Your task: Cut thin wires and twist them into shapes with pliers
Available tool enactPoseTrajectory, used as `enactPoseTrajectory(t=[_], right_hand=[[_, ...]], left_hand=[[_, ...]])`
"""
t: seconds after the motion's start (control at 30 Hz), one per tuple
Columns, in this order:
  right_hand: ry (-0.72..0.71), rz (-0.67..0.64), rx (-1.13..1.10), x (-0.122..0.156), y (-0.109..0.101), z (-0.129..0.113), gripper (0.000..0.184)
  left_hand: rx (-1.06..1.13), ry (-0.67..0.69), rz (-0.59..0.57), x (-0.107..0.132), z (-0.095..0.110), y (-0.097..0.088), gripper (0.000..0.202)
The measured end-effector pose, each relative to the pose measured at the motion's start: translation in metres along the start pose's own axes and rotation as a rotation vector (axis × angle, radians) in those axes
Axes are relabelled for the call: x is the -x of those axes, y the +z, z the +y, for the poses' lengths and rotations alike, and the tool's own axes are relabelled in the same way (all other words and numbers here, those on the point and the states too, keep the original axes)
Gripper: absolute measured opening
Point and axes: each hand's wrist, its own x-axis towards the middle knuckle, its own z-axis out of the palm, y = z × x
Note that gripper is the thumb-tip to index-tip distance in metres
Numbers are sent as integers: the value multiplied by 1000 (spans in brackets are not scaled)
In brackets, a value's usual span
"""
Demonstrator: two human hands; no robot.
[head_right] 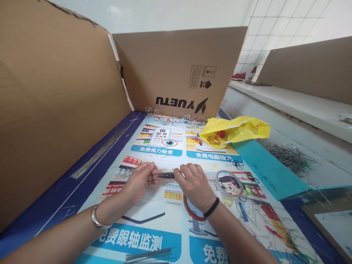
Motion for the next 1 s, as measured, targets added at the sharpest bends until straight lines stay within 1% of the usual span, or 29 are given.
enactPoseTrajectory(t=[0.2, 0.67, 0.83, 1.0], right_hand=[[6, -8, -26, 1, 0, 0, 14], [15, -35, -44, 0, -3, -1, 16], [18, -55, -46, -1, -5, -2, 14], [2, -77, -56, -5, -8, -3, 13]], left_hand=[[16, -26, -12, 1, 1, 1, 22], [4, -38, -40, 3, 3, 2, 23], [-21, -10, -67, 3, 3, 1, 27], [-101, 68, -85, 1, 3, 0, 28]])
